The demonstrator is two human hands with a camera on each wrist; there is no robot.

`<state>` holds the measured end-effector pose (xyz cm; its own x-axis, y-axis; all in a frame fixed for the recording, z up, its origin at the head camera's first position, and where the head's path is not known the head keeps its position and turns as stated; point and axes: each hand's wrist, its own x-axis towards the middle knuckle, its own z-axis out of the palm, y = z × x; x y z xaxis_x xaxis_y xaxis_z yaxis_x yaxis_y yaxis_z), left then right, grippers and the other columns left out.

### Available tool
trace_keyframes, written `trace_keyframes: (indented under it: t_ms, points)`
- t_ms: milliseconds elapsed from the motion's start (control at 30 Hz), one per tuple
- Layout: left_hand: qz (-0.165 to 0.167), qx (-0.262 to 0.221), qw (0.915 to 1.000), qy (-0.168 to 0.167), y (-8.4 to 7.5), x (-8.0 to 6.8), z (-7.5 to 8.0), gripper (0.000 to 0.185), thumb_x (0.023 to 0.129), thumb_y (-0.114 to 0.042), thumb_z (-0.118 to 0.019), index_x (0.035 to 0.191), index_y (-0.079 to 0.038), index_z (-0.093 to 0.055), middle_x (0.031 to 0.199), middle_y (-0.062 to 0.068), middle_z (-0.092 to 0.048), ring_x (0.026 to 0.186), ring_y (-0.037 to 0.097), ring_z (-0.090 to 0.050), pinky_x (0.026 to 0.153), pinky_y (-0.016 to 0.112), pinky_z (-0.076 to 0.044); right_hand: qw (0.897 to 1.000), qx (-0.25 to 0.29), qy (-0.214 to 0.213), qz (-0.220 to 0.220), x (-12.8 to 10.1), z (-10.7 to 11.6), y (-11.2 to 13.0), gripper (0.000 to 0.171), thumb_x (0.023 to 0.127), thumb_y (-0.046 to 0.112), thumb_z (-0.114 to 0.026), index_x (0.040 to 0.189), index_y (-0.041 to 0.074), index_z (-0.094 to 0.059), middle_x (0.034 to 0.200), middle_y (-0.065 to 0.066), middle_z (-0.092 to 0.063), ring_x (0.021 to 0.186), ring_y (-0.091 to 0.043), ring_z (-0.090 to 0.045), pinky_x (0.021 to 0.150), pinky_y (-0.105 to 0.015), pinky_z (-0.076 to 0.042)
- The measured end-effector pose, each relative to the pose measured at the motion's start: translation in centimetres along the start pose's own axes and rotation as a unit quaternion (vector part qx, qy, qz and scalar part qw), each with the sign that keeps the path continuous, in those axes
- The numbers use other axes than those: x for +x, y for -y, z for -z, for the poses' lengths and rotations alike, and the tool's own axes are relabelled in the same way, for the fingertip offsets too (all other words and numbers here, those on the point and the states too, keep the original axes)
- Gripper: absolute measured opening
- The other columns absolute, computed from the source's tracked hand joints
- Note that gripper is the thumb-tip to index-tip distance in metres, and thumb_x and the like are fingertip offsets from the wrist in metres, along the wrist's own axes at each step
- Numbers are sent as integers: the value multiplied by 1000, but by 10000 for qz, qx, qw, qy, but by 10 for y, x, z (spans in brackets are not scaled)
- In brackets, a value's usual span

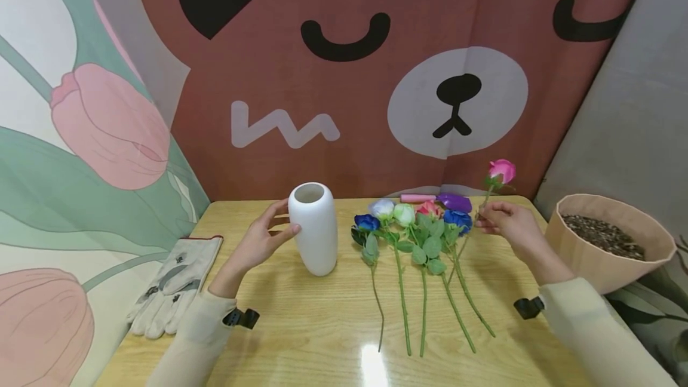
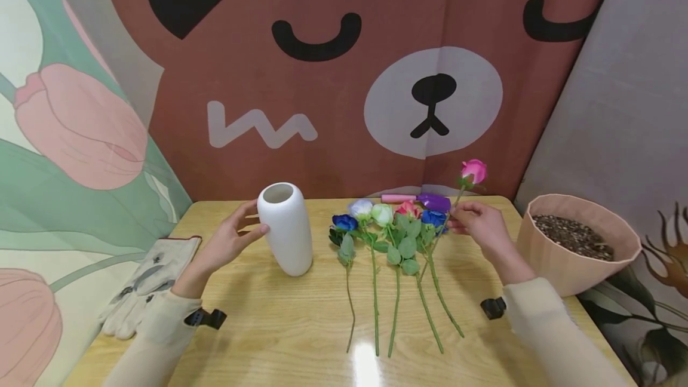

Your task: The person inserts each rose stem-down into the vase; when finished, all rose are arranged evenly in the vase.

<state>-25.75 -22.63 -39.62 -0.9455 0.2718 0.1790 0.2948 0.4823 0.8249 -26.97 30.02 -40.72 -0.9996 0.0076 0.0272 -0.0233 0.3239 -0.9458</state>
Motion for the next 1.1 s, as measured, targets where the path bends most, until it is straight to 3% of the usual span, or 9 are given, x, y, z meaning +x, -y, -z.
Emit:
trace_keyframes:
  t_ms: [100, 300, 600, 833, 1100]
  points:
    - [11, 26, 10000, -2, 0, 0, 0, 69, 94, -44, -68, 152, -28, -36, 147, 10, -49, 129, 38, -56, 97, 54, -54, 9976, 675, -73, 114, 0, -3, 4, 31, 104, 24, -54, 118, -4, -53, 92, 11, -68, 82, -2, -71, 77, -22, -60]
    - [-12, 3, 10000, -2, 1, 0, 0, 69, 94, -44, -68, 152, -28, -36, 148, 9, -48, 130, 38, -55, 100, 55, -52, 9834, 1787, -174, 247, 0, -10, 13, 23, 101, 18, -60, 110, -1, -51, 91, 8, -70, 78, -5, -73, 74, -21, -60]
    - [-36, 1, 10000, -16, 0, -1, -1, 69, 94, -44, -68, 153, -27, -36, 147, 10, -49, 130, 37, -55, 103, 56, -51, 9672, 2503, -311, 296, 1, -23, 28, 20, 98, 13, -64, 107, -2, -53, 84, 4, -73, 74, -7, -73, 71, -20, -60]
    - [-1, -6, 10000, -2, 0, -2, -1, 69, 94, -44, -68, 153, -27, -36, 147, 11, -49, 130, 38, -55, 102, 56, -51, 9611, 2693, -447, 421, 0, -35, 42, 16, 98, 15, -64, 105, 2, -58, 89, 2, -71, 77, -9, -73, 75, -22, -61]
    - [-12, 7, 10000, -16, 1, -1, -1, 69, 94, -43, -68, 153, -26, -36, 147, 11, -49, 131, 37, -55, 102, 55, -51, 9466, 3143, -510, 498, 1, -49, 56, 12, 97, 15, -65, 97, 5, -58, 87, 1, -70, 77, -10, -76, 75, -24, -61]
